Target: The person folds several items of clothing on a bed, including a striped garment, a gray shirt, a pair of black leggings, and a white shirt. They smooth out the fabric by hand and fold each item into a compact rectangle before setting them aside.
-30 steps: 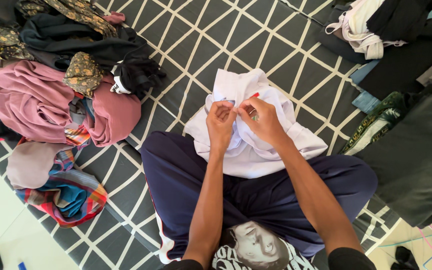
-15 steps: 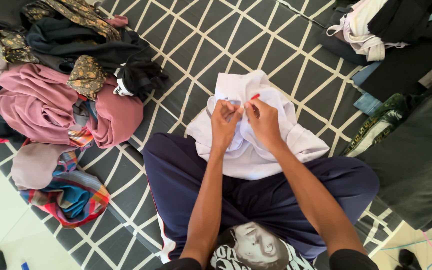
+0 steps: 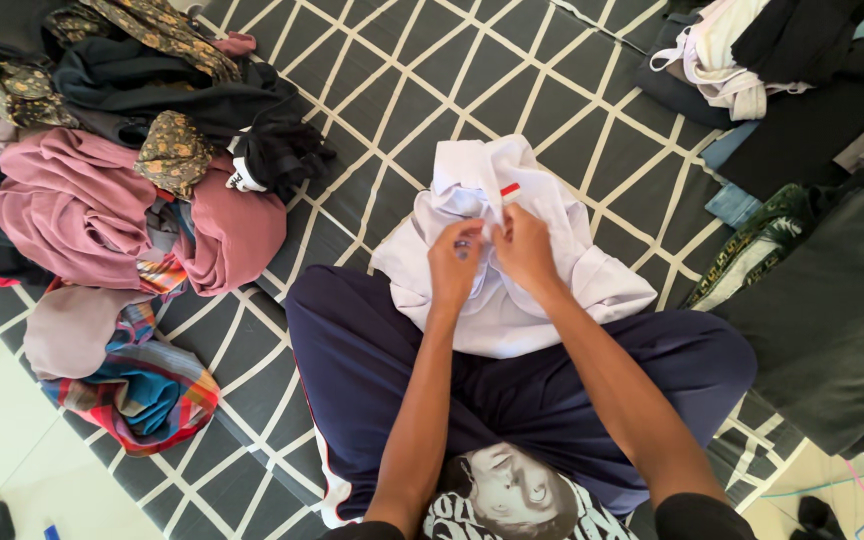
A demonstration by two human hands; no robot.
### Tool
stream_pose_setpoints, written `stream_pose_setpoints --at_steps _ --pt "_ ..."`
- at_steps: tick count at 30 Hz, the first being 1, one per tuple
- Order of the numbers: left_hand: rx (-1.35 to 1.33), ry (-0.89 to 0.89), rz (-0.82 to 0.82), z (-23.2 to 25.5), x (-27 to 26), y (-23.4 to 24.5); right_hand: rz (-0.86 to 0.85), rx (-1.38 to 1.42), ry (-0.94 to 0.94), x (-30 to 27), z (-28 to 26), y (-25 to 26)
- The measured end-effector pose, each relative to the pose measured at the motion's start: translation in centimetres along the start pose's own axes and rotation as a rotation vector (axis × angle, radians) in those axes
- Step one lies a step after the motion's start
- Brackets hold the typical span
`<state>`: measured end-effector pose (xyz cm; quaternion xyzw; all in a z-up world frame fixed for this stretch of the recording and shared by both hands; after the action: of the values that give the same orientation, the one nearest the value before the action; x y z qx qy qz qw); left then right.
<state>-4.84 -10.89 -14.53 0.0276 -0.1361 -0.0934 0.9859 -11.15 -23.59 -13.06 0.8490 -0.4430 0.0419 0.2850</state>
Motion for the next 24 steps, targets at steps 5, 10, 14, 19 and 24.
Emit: stream_pose_setpoints --at_steps 5,10,14,19,24 --pt "0.066 -0.012 -0.049 0.5 -1.1 -0.9 -0.013 -0.023 -0.062 0.2 3.8 2.0" --pt "0.076 -0.01 -0.066 -0.1 -1.8 -2.0 -0.056 -0.144 -0.145 0.5 5.9 3.3" --pt "0.081 -0.097 -0.06 0.4 -1.8 -2.0 -0.197 0.312 -0.355 1.0 4.6 3.5" --pt "0.181 -0.141 0.023 1.3 -1.6 -2.0 -0.009 0.024 -0.299 1.3 1.0 5.4" --pt "0.146 -0.169 0.0 2.1 -1.6 -2.1 -0.127 0.385 -0.342 1.9 1.9 5.7"
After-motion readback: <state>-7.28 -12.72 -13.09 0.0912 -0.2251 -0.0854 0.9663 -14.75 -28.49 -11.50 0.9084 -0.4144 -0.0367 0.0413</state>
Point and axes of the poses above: each hand's wrist, its own x-axis towards the middle knuckle, its own y-axis out of the back of the hand, z = x × y, the point moved 2 cm from there along x, towards the middle knuckle, and after that the axes turned 14 degrees about z, right-handed, at the moved point
